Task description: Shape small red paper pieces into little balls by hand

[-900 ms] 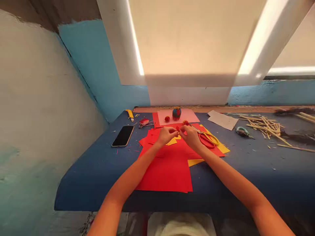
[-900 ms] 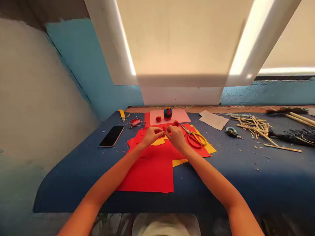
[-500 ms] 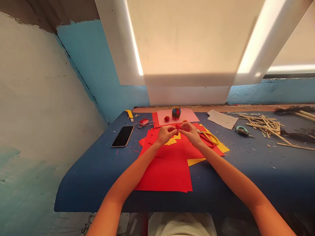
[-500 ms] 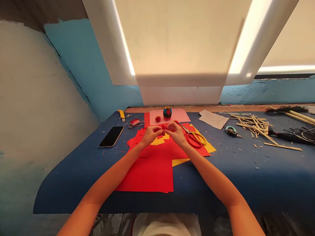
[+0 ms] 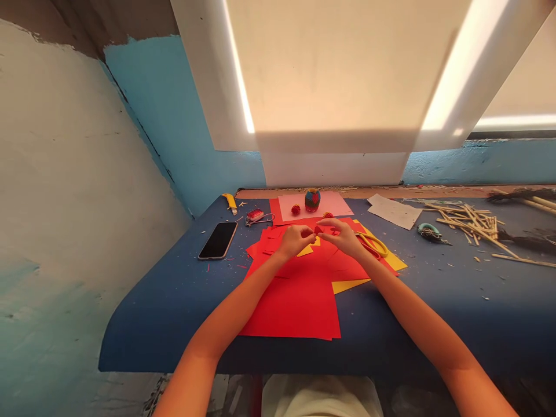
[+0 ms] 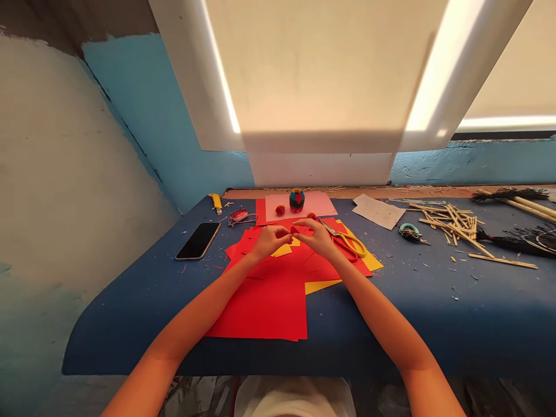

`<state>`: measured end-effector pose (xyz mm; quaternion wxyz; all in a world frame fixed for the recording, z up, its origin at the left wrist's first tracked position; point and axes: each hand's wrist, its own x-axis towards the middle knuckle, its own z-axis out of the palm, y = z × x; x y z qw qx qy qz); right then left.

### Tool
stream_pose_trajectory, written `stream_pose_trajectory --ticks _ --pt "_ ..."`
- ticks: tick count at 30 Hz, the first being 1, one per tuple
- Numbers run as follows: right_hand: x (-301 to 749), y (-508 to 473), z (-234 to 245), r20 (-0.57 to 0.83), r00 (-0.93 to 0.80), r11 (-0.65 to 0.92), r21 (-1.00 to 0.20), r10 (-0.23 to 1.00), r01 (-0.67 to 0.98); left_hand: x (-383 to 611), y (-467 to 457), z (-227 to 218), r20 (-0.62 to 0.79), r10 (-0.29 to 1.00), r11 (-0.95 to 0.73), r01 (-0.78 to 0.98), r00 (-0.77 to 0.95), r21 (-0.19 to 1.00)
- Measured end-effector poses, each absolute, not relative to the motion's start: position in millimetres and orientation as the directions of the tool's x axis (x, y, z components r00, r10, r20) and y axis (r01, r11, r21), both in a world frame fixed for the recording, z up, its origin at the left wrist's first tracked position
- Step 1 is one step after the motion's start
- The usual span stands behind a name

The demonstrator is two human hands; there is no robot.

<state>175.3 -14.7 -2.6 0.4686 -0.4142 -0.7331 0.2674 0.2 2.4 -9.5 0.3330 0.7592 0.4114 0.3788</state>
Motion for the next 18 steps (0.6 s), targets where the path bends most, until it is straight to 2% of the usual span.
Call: stream_pose_trajectory --ticks 2,4,8,12,15,18 --pt "175.7 -11.9 -5.8 0.54 -0.223 0.582 -0.719 0.812 0.379 -0.2 2.0 -8.4 0.338 0.865 -0.479 0.41 0.371 0.776" --pt "177.1 -9.7 -8.1 0.592 -0.224 0.627 -0.67 0.774 0.397 -0.8 2.0 -6.9 0.332 0.866 -0.463 0.346 0.375 0.816" --pt "179.7 -7.7 -10.7 0.647 -0.217 0.665 -0.602 0.731 0.443 -2.9 3.9 -3.7 0.206 0.902 -0.26 0.097 0.379 0.961" --pt "178.4 -8.4 -9.3 0.674 -0.231 0.69 -0.562 0.702 0.457 -3.4 4.5 -3.0 0.163 0.906 -0.179 0.005 0.391 0.984" --pt "176.1 -11.7 -5.5 0.644 -0.194 0.66 -0.64 0.74 0.394 -0.8 3.5 -3.9 0.181 0.92 -0.187 -0.019 0.346 0.982" --pt "173.1 -15.3 -3.1 0.511 -0.166 0.537 -0.794 0.843 0.286 2.2 2.4 -4.0 0.208 0.945 -0.206 -0.036 0.254 0.978"
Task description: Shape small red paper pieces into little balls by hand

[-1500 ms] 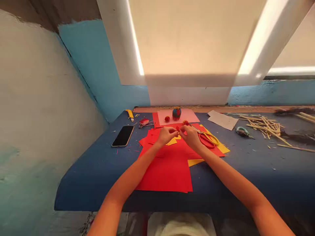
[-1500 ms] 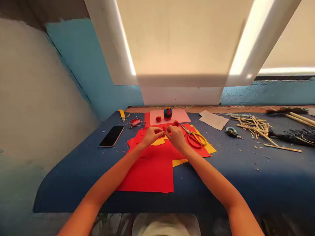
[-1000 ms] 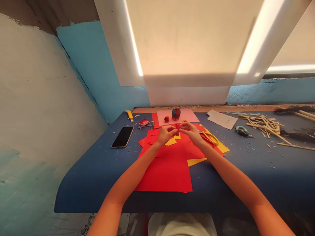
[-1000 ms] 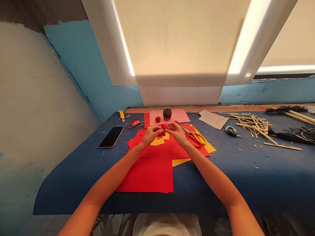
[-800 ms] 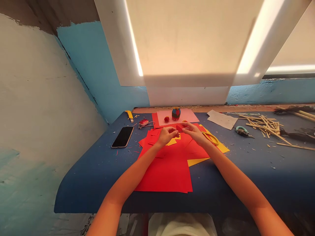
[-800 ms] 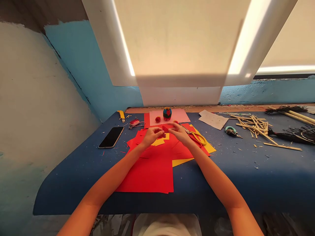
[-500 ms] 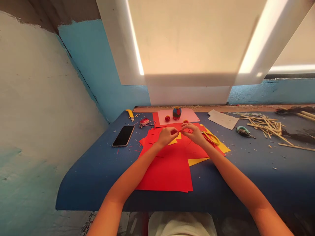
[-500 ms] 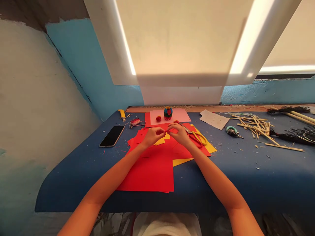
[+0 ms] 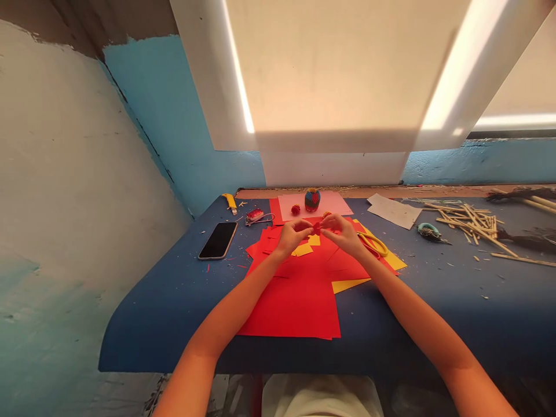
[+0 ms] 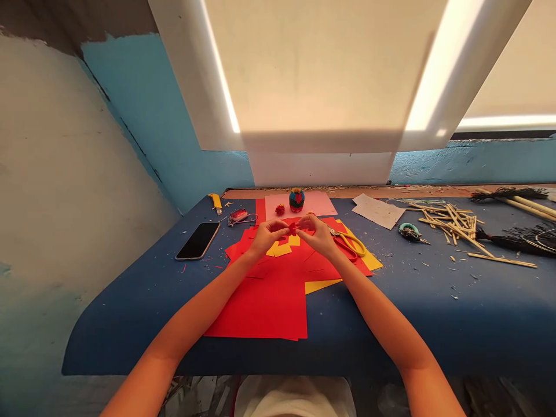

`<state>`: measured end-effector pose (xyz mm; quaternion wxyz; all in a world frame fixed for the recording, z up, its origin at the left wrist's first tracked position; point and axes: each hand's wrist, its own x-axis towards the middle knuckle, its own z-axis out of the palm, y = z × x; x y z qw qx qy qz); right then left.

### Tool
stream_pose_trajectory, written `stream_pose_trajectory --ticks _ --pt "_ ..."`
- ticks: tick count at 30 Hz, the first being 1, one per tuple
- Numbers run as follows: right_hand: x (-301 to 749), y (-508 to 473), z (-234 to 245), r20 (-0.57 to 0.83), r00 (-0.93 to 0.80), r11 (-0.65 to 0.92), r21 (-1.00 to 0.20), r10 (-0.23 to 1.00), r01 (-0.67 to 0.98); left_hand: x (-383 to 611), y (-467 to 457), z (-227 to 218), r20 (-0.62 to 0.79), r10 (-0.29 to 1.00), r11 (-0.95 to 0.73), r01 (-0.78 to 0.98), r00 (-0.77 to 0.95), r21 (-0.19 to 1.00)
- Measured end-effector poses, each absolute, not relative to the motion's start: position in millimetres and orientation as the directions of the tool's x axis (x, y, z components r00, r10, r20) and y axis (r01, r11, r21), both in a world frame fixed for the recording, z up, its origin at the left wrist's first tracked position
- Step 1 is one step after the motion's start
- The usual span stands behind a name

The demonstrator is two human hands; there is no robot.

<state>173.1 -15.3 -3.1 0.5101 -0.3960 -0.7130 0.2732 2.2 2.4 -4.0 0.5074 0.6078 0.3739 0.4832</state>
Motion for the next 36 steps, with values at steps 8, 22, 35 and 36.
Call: stream_pose_trajectory --ticks 8,22,35,36 --pt "168.7 -15.8 -6.5 0.371 -0.147 0.396 -0.891 0.917 0.223 -0.4 3.6 -6.2 0.189 0.925 -0.241 0.123 0.329 0.963" --pt "170.0 -14.4 -7.4 0.429 -0.138 0.45 -0.863 0.893 0.23 -0.3 7.4 -13.1 0.293 0.881 -0.392 0.228 0.372 0.891" --pt "165.1 -16.5 -7.8 0.391 -0.195 0.429 -0.875 0.9 0.225 -0.4 4.0 -5.5 0.312 0.857 -0.417 0.196 0.411 0.888" --pt "165.8 -16.3 -7.9 0.391 -0.196 0.43 -0.872 0.899 0.235 -0.7 4.1 -5.6 0.313 0.857 -0.419 0.2 0.41 0.886"
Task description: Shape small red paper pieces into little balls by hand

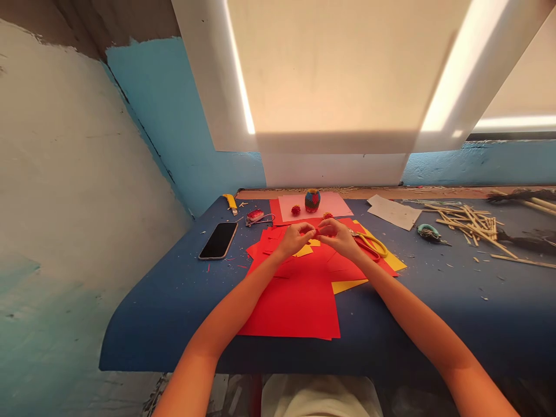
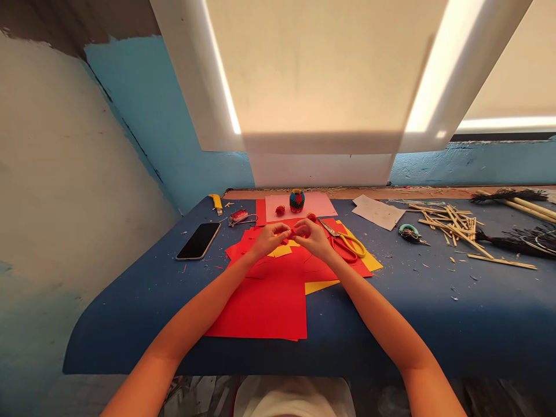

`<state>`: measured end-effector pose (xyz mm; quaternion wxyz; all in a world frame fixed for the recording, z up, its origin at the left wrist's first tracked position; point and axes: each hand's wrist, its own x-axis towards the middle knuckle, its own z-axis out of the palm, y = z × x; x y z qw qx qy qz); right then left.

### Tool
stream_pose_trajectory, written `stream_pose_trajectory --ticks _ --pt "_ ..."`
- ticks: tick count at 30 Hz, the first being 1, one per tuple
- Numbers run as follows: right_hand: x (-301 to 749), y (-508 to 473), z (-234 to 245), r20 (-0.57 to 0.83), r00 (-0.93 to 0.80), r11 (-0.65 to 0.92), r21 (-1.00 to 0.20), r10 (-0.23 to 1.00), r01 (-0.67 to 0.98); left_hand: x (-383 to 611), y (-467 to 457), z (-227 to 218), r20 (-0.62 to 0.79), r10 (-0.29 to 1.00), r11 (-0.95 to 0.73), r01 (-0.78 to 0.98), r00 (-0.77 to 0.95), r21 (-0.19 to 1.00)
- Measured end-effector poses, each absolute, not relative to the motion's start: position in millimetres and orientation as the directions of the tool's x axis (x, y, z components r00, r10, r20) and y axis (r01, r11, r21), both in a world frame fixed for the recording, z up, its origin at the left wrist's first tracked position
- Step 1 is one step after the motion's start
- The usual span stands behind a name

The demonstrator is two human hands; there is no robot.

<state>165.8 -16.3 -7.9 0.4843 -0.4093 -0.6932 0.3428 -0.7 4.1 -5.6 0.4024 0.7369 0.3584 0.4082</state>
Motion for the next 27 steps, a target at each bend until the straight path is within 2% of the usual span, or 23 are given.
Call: stream_pose_trajectory --ticks 5,11,16,18,21,27 --pt "168.4 -15.8 -8.5 0.426 -0.219 0.474 -0.838 0.878 0.271 -2.5 3.6 -5.2 0.334 0.855 -0.459 0.28 0.396 0.843" --pt "167.0 -15.5 -13.5 0.576 -0.175 0.577 -0.652 0.799 0.492 -0.8 -0.8 -3.0 0.337 0.872 -0.453 0.328 0.354 0.829" --pt "165.5 -17.8 -13.8 0.623 -0.197 0.605 -0.554 0.757 0.572 0.9 -4.6 -1.9 0.359 0.881 -0.451 0.323 0.307 0.832" --pt "165.6 -18.9 -11.3 0.632 -0.197 0.617 -0.558 0.749 0.555 1.0 -4.5 -3.1 0.365 0.877 -0.457 0.31 0.311 0.834" --pt "167.0 -19.3 -7.4 0.621 -0.151 0.604 -0.629 0.769 0.489 0.4 -4.1 -4.6 0.373 0.867 -0.474 0.317 0.33 0.821" --pt "170.2 -18.5 -2.5 0.492 -0.195 0.528 -0.755 0.848 0.39 0.4 -7.7 -1.4 0.428 0.828 -0.549 0.368 0.363 0.75"
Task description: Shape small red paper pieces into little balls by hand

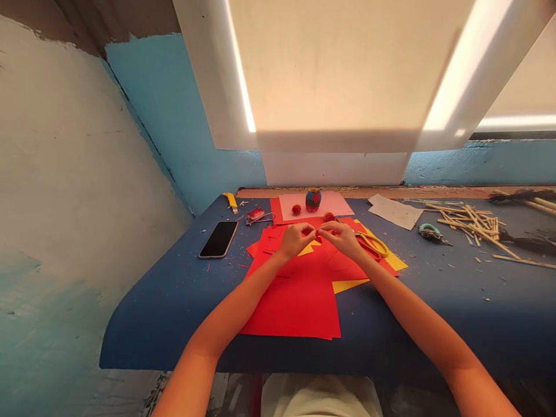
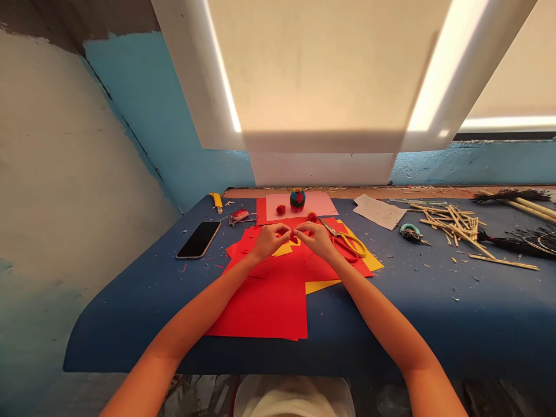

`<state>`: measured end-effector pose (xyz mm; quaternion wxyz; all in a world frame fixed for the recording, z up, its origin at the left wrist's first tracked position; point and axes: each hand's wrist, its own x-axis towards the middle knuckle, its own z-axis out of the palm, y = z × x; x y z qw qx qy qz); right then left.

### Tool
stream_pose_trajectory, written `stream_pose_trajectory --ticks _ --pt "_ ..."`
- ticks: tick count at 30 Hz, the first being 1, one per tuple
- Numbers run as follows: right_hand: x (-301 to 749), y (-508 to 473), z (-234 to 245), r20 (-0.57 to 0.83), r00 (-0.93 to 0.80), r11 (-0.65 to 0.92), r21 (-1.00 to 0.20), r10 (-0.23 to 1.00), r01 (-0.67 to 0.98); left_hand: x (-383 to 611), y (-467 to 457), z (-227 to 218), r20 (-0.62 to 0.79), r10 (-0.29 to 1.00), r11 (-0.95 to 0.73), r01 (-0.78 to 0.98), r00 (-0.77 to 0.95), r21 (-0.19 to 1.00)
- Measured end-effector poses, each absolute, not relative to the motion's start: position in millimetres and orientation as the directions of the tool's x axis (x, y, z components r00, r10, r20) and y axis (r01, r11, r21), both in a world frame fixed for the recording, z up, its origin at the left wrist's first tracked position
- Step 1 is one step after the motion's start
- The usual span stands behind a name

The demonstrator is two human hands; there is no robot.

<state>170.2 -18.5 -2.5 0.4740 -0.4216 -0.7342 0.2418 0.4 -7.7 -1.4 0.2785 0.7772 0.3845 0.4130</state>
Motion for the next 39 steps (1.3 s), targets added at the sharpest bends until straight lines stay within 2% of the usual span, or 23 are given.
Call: stream_pose_trajectory --ticks 4,7,16,21,24,27,30,32,34,37,39 --pt "170.6 -21.1 3.0 0.351 -0.221 0.408 -0.852 0.91 0.329 0.3 -5.9 -1.9 0.467 0.807 -0.587 0.398 0.361 0.705" --pt "171.7 -22.2 4.9 0.295 -0.218 0.351 -0.887 0.93 0.3 -0.1 -4.0 -3.0 0.495 0.787 -0.616 0.429 0.368 0.66" --pt "175.4 -18.2 -0.5 0.322 -0.246 0.396 -0.835 0.914 0.381 1.3 -5.7 -1.7 0.508 0.77 -0.638 0.479 0.386 0.603" --pt "172.4 -15.6 -2.8 0.394 -0.222 0.452 -0.777 0.892 0.437 0.8 -5.7 -2.2 0.498 0.767 -0.641 0.5 0.404 0.583" --pt "170.0 -14.2 -5.1 0.49 -0.214 0.526 -0.69 0.845 0.497 1.2 -4.7 -4.0 0.5 0.766 -0.641 0.54 0.404 0.546" --pt "167.4 -13.5 -7.4 0.604 -0.243 0.607 -0.521 0.759 0.6 1.5 -2.4 -6.4 0.513 0.759 -0.646 0.564 0.401 0.514" --pt "164.8 -14.0 -9.0 0.692 -0.304 0.651 -0.313 0.655 0.692 1.0 -0.2 -7.7 0.495 0.772 -0.633 0.546 0.399 0.549" --pt "162.9 -14.8 -9.3 0.721 -0.317 0.655 -0.247 0.617 0.714 0.7 0.1 -7.4 0.496 0.78 -0.625 0.512 0.381 0.589" --pt "160.8 -15.9 -9.1 0.737 -0.266 0.652 -0.3 0.622 0.696 1.2 -0.7 -6.4 0.53 0.775 -0.632 0.469 0.345 0.618" --pt "157.8 -16.8 -8.8 0.721 -0.152 0.645 -0.48 0.676 0.595 2.7 -3.0 -4.2 0.585 0.766 -0.638 0.419 0.266 0.646" --pt "156.5 -16.8 -8.9 0.701 -0.126 0.644 -0.549 0.702 0.533 3.2 -4.2 -2.5 0.588 0.77 -0.633 0.405 0.247 0.659"
